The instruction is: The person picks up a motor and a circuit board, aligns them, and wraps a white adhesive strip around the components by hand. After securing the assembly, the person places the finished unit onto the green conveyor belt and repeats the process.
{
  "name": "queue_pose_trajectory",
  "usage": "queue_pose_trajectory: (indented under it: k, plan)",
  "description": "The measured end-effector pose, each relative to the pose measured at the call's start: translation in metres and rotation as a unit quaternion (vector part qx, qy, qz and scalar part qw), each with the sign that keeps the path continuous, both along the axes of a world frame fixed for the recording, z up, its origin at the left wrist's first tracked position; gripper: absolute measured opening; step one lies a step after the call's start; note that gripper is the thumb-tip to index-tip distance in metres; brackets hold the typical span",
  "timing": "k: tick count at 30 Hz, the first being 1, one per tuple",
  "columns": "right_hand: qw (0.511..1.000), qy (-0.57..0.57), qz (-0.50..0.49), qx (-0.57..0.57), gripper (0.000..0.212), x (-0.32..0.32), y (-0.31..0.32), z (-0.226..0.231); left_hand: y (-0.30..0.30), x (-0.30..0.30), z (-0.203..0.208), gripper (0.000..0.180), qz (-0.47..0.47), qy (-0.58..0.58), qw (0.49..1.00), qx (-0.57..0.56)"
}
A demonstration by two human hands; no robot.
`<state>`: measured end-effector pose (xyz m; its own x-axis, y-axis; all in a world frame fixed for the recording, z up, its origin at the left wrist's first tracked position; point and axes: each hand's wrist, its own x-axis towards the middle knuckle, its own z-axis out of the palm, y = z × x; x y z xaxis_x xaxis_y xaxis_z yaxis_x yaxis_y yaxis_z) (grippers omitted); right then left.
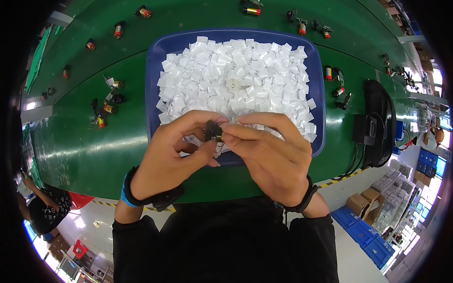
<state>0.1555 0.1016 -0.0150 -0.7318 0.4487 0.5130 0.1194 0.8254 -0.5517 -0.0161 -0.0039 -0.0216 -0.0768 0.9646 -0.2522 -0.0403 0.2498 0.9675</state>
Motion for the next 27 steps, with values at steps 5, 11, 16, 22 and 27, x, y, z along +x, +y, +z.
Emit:
queue_pose_trajectory:
  k: [5,11,16,22,27]
  plan:
    - [0.999,-0.020,-0.016,-0.040,0.020,0.000,-0.002,0.004,0.001,-0.004,-0.004,0.034,-0.001,-0.101,0.995,0.005]
    - [0.999,-0.002,-0.021,-0.027,0.025,-0.006,-0.003,0.010,0.000,-0.003,-0.010,0.033,-0.012,-0.104,0.994,0.033]
    - [0.991,0.048,-0.092,-0.088,0.028,0.009,-0.001,0.014,0.003,-0.001,-0.003,0.031,0.056,-0.167,0.981,0.079]
    - [0.951,0.060,-0.009,-0.305,0.018,0.008,-0.009,0.000,-0.001,0.006,-0.007,0.034,0.092,-0.108,0.981,0.131]
    - [0.912,0.092,-0.032,-0.399,0.013,0.008,-0.011,-0.006,0.001,0.009,-0.004,0.034,0.092,0.012,0.989,0.118]
